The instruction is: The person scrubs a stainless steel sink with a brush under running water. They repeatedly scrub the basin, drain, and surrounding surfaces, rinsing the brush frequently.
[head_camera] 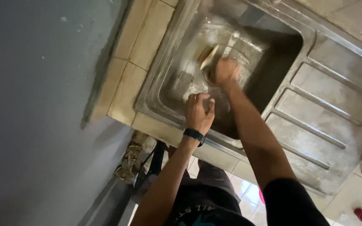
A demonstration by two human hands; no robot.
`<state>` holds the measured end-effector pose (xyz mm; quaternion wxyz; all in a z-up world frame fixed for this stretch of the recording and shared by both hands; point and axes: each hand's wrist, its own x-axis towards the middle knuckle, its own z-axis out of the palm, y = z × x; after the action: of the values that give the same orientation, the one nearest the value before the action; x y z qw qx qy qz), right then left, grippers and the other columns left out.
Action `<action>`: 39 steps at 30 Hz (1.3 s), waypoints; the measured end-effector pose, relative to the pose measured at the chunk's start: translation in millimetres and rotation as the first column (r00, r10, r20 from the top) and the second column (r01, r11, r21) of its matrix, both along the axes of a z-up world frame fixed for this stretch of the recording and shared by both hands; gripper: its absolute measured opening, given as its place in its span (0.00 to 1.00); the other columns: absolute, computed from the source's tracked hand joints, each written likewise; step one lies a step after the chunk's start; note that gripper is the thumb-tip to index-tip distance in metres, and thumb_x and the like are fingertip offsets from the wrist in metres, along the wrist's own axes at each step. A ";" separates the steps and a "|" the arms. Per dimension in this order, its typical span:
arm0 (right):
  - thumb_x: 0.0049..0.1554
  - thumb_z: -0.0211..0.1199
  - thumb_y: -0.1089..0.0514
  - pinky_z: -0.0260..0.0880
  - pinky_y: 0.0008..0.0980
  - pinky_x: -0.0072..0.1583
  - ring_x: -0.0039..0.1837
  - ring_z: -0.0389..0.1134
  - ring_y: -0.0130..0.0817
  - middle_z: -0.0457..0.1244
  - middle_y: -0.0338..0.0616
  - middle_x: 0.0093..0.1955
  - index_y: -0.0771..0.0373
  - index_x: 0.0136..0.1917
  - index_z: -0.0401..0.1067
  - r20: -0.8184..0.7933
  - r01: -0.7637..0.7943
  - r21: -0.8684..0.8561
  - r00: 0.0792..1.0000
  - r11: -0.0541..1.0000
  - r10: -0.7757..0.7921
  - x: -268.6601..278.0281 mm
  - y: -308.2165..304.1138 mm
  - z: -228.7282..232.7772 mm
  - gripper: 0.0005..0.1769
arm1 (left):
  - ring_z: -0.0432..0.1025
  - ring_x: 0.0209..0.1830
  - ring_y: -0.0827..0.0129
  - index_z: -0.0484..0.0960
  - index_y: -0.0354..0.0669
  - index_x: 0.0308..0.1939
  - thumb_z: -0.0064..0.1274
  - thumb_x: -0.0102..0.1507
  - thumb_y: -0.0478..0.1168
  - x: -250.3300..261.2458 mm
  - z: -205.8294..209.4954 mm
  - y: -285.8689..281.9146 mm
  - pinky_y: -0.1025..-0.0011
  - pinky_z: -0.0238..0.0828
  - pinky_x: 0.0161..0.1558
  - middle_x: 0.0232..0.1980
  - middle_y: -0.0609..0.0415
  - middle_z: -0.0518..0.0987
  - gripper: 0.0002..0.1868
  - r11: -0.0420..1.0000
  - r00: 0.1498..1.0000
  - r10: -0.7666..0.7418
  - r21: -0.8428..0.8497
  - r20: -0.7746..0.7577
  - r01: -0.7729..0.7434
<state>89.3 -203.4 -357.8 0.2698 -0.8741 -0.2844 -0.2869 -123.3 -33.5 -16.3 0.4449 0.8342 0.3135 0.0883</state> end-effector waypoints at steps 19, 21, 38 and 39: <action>0.52 0.60 0.59 0.65 0.33 0.34 0.33 0.72 0.33 0.68 0.36 0.27 0.46 0.28 0.77 -0.281 -0.170 -0.660 0.959 0.731 -0.031 -91.6 99.3 59.7 0.14 | 0.74 0.49 0.47 0.77 0.47 0.44 0.52 0.66 0.46 -13.3 -2.5 -18.1 0.54 0.69 0.53 0.41 0.48 0.73 0.08 0.988 0.988 -0.138 0.083 0.070 0.132; 0.62 0.51 0.55 0.53 0.49 0.56 0.58 0.60 0.46 0.59 0.52 0.54 0.58 0.55 0.61 -0.552 -0.201 -0.665 0.782 0.719 -0.291 -40.7 89.1 68.4 0.09 | 0.73 0.47 0.45 0.76 0.46 0.43 0.51 0.66 0.43 -13.9 10.0 -14.0 0.52 0.69 0.51 0.39 0.46 0.73 0.07 0.984 0.982 -0.165 0.088 0.093 0.157; 0.67 0.57 0.44 0.61 0.23 0.26 0.28 0.58 0.24 0.61 0.37 0.31 0.55 0.37 0.72 -0.529 -0.377 -0.813 0.797 0.444 -0.292 -29.8 148.6 209.4 0.21 | 0.74 0.51 0.49 0.79 0.48 0.43 0.54 0.65 0.42 -13.5 -3.1 26.7 0.56 0.70 0.54 0.41 0.50 0.75 0.05 0.973 0.973 -0.226 0.056 0.045 0.223; 0.65 0.61 0.45 0.64 0.26 0.28 0.28 0.60 0.26 0.64 0.40 0.33 0.59 0.43 0.75 -0.585 -0.438 -0.788 0.751 0.434 -0.305 -25.4 137.3 218.6 0.17 | 0.74 0.51 0.49 0.79 0.47 0.43 0.54 0.65 0.42 -12.4 -2.3 28.4 0.57 0.70 0.54 0.41 0.50 0.75 0.06 0.968 0.969 -0.246 0.049 0.028 0.245</action>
<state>63.8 -66.0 -139.2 -0.1437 -0.9051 -0.3146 0.2473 -135.7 -5.1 -18.6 0.4386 0.8749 0.1982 0.0535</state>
